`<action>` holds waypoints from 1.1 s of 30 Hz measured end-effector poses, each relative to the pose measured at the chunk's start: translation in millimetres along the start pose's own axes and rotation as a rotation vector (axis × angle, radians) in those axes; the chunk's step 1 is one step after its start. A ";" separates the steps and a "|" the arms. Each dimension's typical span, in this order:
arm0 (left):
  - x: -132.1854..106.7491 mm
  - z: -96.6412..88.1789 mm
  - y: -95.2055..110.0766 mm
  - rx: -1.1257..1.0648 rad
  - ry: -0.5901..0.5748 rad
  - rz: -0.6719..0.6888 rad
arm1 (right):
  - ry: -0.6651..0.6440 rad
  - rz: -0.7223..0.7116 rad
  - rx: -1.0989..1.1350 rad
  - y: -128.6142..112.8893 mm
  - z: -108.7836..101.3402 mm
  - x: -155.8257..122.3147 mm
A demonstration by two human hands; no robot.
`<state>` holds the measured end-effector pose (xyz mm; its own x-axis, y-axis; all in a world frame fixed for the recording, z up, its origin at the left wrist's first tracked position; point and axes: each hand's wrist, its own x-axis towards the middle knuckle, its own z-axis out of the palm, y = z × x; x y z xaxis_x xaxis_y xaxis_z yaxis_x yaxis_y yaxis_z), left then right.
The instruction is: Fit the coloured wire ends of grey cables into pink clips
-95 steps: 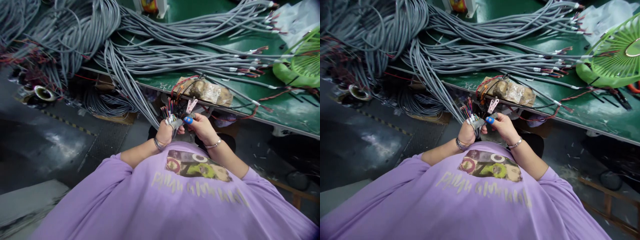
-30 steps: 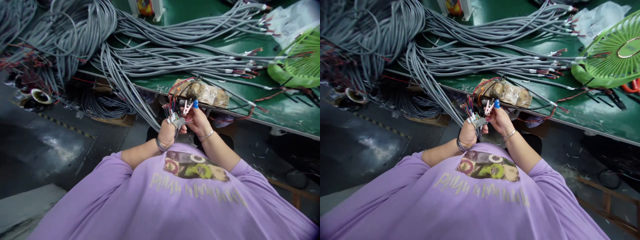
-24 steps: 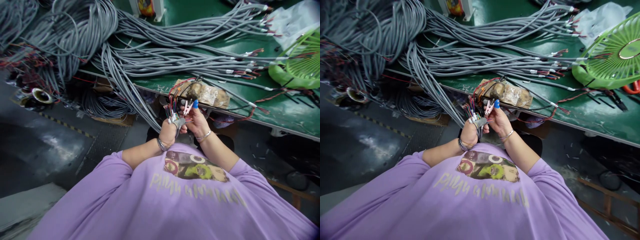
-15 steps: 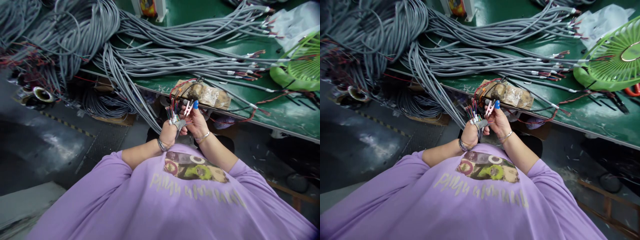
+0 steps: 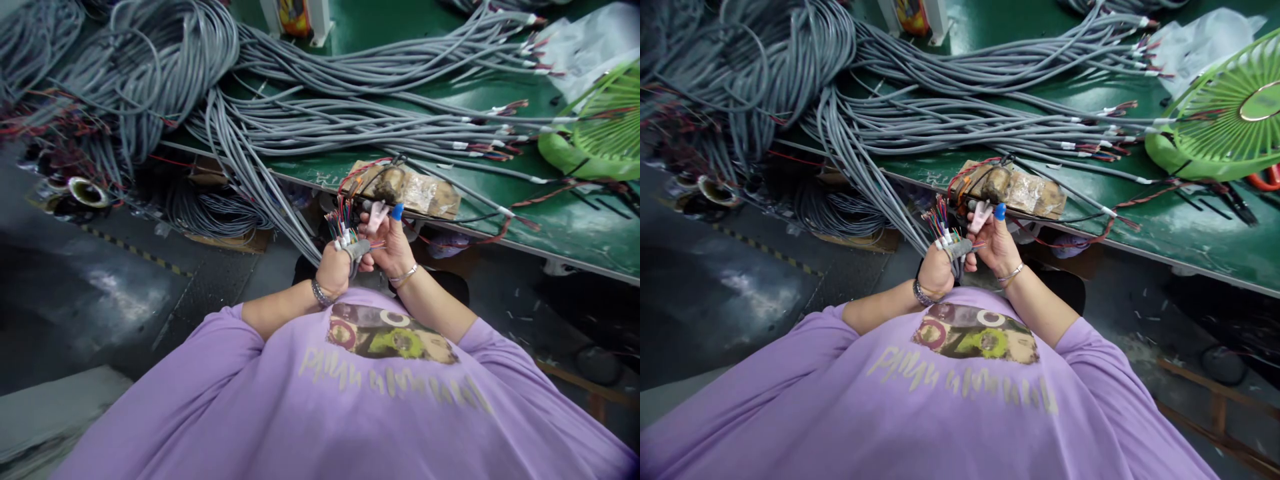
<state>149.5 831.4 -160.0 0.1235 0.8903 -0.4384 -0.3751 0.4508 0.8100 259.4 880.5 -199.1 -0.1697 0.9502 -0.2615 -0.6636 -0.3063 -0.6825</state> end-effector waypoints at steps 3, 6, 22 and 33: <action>-3.9 -5.9 -0.2 0.040 -0.012 0.007 | -0.008 -0.007 0.043 0.3 -6.4 -2.2; -8.9 -13.8 -2.0 0.071 -0.011 0.022 | -0.069 0.094 0.052 -2.1 -15.2 -8.4; 1.2 -31.9 -10.7 0.394 -0.263 -0.071 | -0.205 0.118 -0.531 -18.2 -18.5 -35.8; 7.9 -28.2 -13.9 0.143 -0.107 0.022 | -0.066 -0.082 -0.398 3.6 -14.9 -47.9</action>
<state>129.8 830.4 -185.7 0.2165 0.8982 -0.3825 -0.2450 0.4293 0.8693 276.0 833.0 -199.2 -0.1833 0.9700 -0.1598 -0.3456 -0.2158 -0.9132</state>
